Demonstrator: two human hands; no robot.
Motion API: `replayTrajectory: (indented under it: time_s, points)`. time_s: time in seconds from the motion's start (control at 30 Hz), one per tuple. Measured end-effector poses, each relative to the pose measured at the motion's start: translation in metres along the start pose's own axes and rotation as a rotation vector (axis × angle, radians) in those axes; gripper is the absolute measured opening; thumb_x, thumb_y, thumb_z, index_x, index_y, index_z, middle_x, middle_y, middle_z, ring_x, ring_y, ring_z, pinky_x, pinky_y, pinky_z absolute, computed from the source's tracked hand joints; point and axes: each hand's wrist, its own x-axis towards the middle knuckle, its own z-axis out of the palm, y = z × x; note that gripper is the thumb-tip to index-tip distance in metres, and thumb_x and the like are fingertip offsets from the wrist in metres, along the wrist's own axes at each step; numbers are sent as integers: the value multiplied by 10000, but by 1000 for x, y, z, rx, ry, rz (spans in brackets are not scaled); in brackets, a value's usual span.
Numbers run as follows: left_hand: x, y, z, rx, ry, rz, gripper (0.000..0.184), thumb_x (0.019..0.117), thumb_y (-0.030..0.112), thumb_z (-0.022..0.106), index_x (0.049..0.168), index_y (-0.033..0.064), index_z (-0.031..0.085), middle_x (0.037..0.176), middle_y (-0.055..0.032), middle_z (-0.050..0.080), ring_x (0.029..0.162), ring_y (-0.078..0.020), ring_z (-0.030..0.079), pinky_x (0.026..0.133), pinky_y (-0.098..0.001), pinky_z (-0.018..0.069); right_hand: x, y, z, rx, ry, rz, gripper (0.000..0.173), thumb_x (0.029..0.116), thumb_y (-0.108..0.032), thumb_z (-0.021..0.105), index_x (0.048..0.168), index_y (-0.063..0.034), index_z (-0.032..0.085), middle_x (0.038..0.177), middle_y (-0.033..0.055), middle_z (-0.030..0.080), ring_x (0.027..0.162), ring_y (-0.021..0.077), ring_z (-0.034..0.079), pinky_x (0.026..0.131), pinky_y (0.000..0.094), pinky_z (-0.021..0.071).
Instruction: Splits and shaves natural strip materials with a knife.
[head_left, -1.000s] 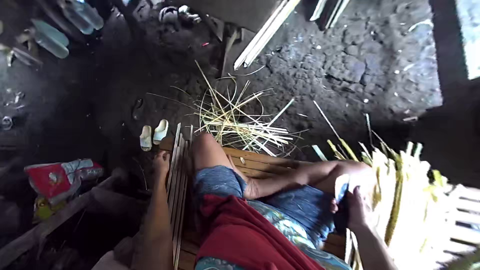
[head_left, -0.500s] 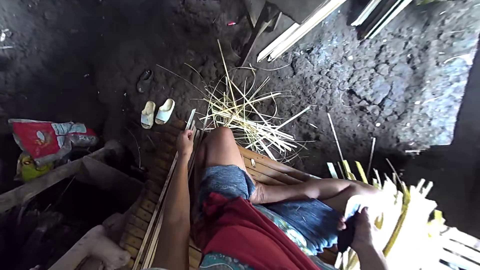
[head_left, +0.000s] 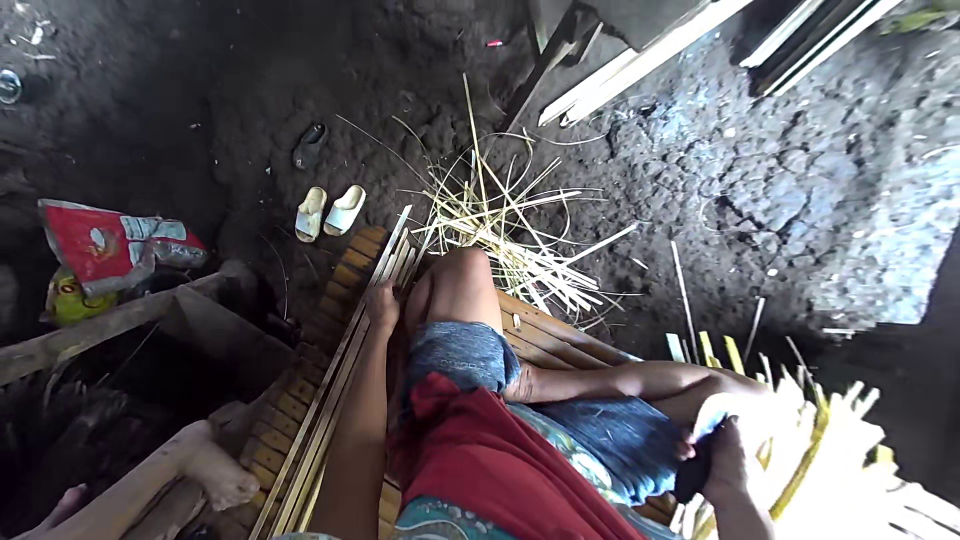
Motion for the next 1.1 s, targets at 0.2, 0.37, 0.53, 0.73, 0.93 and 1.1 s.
replayTrajectory:
  time_s: [0.2,0.37,0.53,0.73,0.93,1.1]
  points:
    - [-27,5,-16,-406,196,161,531,1010,124,624,1471,-47,424,1261,-309,610,1144,-412,632,1013,-530,503,-5,0,1,31,-27,41,560,1104,-540,167,849,-183,516,558,-52,563,431,43,532,404,194,460]
    - [-98,53,-59,-635,-58,348,399,1117,162,375,1482,17,448,945,-81,678,584,-69,539,558,-230,480,-32,-26,32,-224,-301,-319,209,1044,-190,417,996,-111,605,656,-89,659,520,18,605,508,182,535]
    - [-164,110,-75,-1075,-515,352,324,1096,138,328,1323,44,538,840,-21,690,514,-1,538,488,-135,465,-75,-58,109,-194,-627,-450,266,978,-196,506,1194,-141,650,739,-116,632,652,24,607,668,236,558]
    - [-195,151,-61,-1068,-563,428,166,1060,91,416,1198,53,500,912,-39,663,550,-24,560,511,-156,492,-126,-75,189,23,-920,-417,180,984,-190,557,1097,-101,664,639,-80,571,538,40,568,568,236,550]
    - [-199,110,-64,-805,-897,509,470,1105,315,276,1380,-12,473,957,-3,746,711,-69,691,671,-238,592,-117,-146,191,35,-660,-671,93,1025,-161,532,979,-125,605,619,-110,568,529,14,556,554,222,529]
    - [-185,63,-74,-553,-956,440,342,1083,218,375,1175,33,648,826,61,700,666,1,620,628,-197,534,-60,-253,122,451,-195,-765,111,1075,-234,492,972,-195,510,641,-121,564,557,23,585,612,240,570]
